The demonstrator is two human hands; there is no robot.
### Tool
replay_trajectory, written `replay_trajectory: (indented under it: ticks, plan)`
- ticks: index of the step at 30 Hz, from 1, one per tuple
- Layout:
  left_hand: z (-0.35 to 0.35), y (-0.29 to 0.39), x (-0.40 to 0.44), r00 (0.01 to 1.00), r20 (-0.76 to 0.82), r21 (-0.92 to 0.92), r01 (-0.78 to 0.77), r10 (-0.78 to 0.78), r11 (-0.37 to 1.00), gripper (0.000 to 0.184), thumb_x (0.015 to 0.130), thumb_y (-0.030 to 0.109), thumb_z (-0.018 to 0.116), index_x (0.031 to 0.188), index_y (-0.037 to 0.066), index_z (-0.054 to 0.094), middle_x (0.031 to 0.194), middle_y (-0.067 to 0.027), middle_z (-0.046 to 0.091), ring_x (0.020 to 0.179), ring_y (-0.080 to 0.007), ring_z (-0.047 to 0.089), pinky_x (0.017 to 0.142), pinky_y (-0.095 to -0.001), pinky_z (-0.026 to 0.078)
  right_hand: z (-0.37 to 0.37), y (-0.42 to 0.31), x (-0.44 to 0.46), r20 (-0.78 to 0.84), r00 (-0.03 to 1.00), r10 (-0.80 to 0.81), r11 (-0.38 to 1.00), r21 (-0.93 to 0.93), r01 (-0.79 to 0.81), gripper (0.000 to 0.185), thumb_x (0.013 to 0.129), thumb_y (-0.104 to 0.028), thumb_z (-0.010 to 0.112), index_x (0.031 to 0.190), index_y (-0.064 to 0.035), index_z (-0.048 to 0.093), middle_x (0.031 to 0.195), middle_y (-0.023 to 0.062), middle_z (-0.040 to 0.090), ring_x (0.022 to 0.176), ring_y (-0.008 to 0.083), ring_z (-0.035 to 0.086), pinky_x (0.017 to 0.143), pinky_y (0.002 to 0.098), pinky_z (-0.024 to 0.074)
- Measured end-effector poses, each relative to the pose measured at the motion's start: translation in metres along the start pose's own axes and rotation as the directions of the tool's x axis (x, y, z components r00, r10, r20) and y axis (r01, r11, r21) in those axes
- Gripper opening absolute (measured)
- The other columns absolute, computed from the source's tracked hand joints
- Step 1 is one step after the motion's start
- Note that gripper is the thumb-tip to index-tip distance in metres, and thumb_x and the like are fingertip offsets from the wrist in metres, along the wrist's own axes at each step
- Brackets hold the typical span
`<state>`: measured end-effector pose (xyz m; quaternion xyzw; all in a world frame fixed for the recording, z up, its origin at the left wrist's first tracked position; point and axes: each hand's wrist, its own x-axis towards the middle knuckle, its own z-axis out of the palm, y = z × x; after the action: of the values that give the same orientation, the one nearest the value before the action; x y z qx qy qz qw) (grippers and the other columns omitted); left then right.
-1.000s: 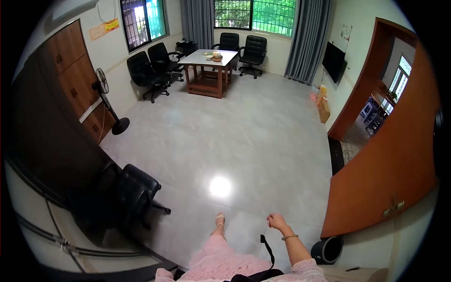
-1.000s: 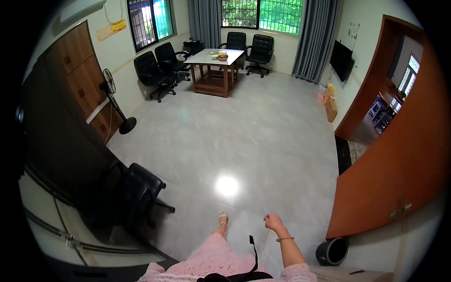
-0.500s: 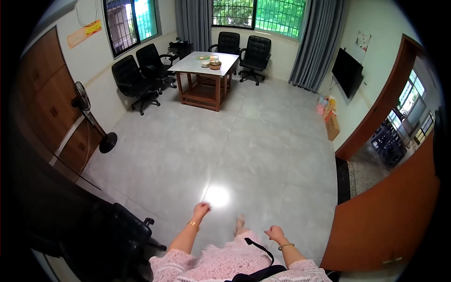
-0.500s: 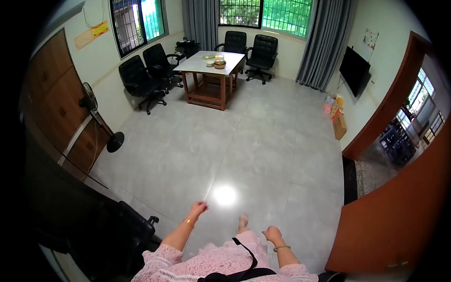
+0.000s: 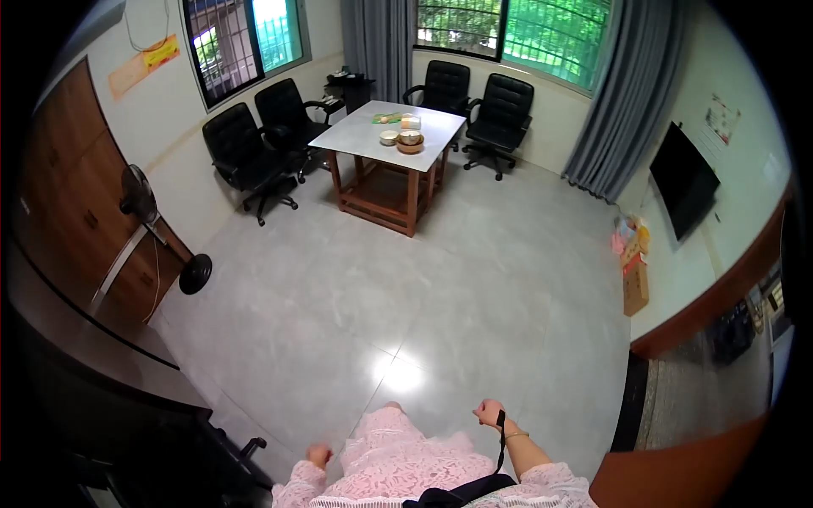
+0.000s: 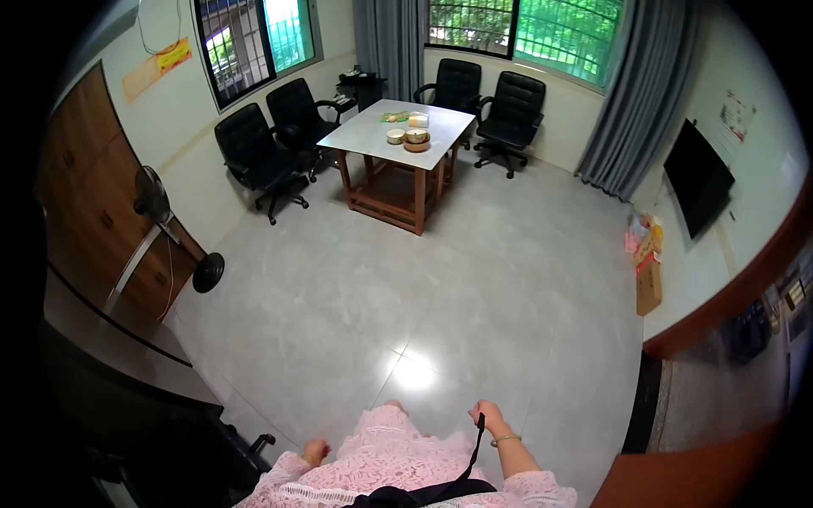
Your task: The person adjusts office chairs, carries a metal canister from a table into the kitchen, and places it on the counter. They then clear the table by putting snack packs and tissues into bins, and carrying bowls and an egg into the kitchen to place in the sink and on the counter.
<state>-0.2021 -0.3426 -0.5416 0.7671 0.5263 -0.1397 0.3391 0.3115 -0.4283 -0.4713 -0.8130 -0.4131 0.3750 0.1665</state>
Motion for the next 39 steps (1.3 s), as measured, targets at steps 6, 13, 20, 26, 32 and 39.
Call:
replay_trajectory:
  ticks: [6, 13, 20, 26, 32, 39]
  plan:
    - [-0.166, 0.126, 0.005, 0.787, 0.445, 0.669, 0.026, -0.428, 0.743, 0.038, 0.071, 0.039, 0.055, 0.100, 0.015, 0.059, 0.106, -0.0039, 0.056, 0.105, -0.0197, 0.048, 0.081, -0.0329, 0.041, -0.014, 0.004, 0.141, 0.142, 0.984, -0.106, 0.967, 0.243, 0.069, 0.019, 0.067, -0.022, 0.054, 0.065, -0.0036, 0.058, 0.059, 0.0134, 0.058, 0.060, 0.0267, 0.059, 0.060, 0.0349, 0.0467]
    - [-0.185, 0.097, 0.305, 0.974, -0.193, 0.222, -0.075, 0.120, 0.972, 0.008, 0.060, 0.017, 0.057, 0.061, 0.011, 0.061, 0.063, -0.0111, 0.058, 0.060, -0.0282, 0.057, 0.052, -0.0387, 0.044, -0.144, -0.085, 0.252, 0.225, 0.970, 0.090, 0.972, -0.232, -0.036, 0.018, 0.069, -0.022, 0.052, 0.065, -0.0046, 0.059, 0.056, 0.0084, 0.059, 0.051, 0.0190, 0.058, 0.053, 0.0319, 0.0463]
    - [-0.378, 0.345, 0.604, 0.967, -0.252, -0.673, -0.156, -0.026, 0.723, 0.024, 0.074, 0.024, 0.050, 0.072, 0.002, 0.061, 0.062, -0.0074, 0.060, 0.059, -0.0140, 0.057, 0.056, -0.0273, 0.045, -0.197, -0.089, 0.383, -0.028, 0.969, 0.246, 0.953, 0.187, -0.237, 0.015, 0.071, -0.016, 0.051, 0.063, -0.0036, 0.056, 0.054, 0.0071, 0.058, 0.052, 0.0171, 0.058, 0.053, 0.0291, 0.0457]
    - [-0.459, 0.438, 0.697, 0.967, -0.217, -0.818, -0.254, 0.133, 0.516, 0.018, 0.080, 0.020, 0.052, 0.084, 0.003, 0.056, 0.072, -0.0022, 0.058, 0.062, -0.0094, 0.056, 0.054, -0.0215, 0.043, -0.260, -0.074, 0.520, 0.223, 0.943, 0.247, 0.937, 0.192, -0.291, 0.012, 0.067, -0.015, 0.054, 0.066, -0.0040, 0.058, 0.059, 0.0089, 0.060, 0.054, 0.0186, 0.058, 0.055, 0.0294, 0.0461]
    - [-0.496, 0.411, 0.752, 0.945, -0.069, -0.962, 0.022, -0.321, 0.271, 0.011, 0.077, 0.010, 0.050, 0.082, 0.001, 0.055, 0.068, -0.0054, 0.059, 0.055, -0.0109, 0.056, 0.044, -0.0211, 0.041, -0.351, -0.111, 0.692, -0.049, 0.998, 0.044, 0.997, -0.053, -0.046, 0.020, 0.076, -0.015, 0.048, 0.064, -0.0003, 0.054, 0.052, 0.0070, 0.056, 0.044, 0.0127, 0.053, 0.041, 0.0266, 0.0417]
    - [-0.585, 0.402, 0.831, 0.851, -0.057, -0.998, -0.027, -0.522, 0.064, 0.011, 0.079, 0.011, 0.049, 0.083, 0.003, 0.055, 0.069, -0.0046, 0.059, 0.055, -0.0094, 0.055, 0.046, -0.0202, 0.043, -0.410, -0.300, 0.852, 0.045, 0.975, -0.219, 0.933, 0.303, 0.196, 0.022, 0.080, -0.017, 0.047, 0.069, 0.0011, 0.053, 0.054, 0.0060, 0.054, 0.045, 0.0114, 0.051, 0.043, 0.0244, 0.0419]
